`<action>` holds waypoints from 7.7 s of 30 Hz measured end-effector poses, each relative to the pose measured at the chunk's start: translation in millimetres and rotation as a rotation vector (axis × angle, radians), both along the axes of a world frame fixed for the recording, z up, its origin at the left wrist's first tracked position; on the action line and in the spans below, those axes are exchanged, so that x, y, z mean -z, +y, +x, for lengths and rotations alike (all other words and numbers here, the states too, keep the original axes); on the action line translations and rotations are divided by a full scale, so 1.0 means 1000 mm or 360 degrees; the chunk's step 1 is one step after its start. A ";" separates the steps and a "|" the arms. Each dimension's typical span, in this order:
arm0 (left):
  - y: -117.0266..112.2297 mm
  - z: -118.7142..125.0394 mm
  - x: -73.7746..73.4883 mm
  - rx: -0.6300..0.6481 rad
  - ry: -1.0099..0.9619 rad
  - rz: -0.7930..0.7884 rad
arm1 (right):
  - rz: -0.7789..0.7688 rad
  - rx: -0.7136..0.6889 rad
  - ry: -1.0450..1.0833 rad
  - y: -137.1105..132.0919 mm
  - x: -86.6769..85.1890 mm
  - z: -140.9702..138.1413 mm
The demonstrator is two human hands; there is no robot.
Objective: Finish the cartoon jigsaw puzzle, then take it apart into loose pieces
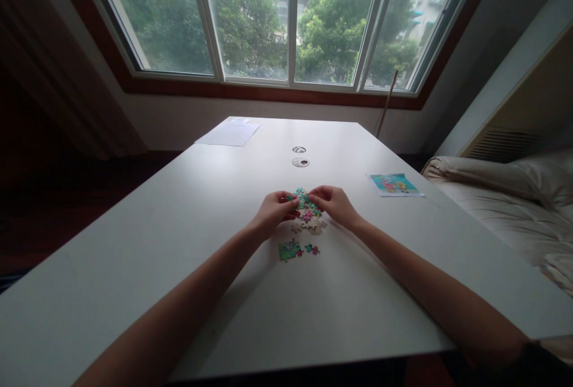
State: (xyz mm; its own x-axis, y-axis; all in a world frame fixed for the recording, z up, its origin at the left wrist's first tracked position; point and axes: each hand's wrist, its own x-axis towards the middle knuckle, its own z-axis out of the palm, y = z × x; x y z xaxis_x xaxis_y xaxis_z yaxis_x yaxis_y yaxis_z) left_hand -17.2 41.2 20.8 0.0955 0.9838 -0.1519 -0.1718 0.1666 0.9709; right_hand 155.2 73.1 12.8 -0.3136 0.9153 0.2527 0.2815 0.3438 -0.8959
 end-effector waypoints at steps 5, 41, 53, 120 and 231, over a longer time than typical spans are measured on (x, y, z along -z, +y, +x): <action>-0.001 0.000 -0.001 0.0020 -0.0010 0.0066 | -0.0237 -0.0164 0.0216 -0.001 -0.002 -0.001; 0.000 -0.016 -0.002 0.0644 0.1773 0.1201 | 0.0705 -0.0664 -0.0883 -0.010 -0.011 0.021; 0.001 -0.016 0.001 0.0409 0.1848 0.1215 | -0.0169 -0.0145 -0.0172 0.008 -0.002 0.016; -0.041 -0.033 -0.037 0.1070 0.2211 0.0702 | 0.0388 -0.0775 -0.1178 -0.043 -0.039 0.007; 0.015 -0.049 0.011 -0.0139 0.2080 0.0732 | 0.0695 -0.0180 -0.1086 0.005 -0.019 -0.020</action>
State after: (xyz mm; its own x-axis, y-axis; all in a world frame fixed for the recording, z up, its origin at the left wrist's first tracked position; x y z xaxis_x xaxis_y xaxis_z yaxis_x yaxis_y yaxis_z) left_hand -65.9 55.7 9.4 0.0730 0.9646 0.2534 0.9011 -0.1726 0.3977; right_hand 134.8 78.4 31.4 -0.6120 0.7322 0.2990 0.6592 0.6811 -0.3187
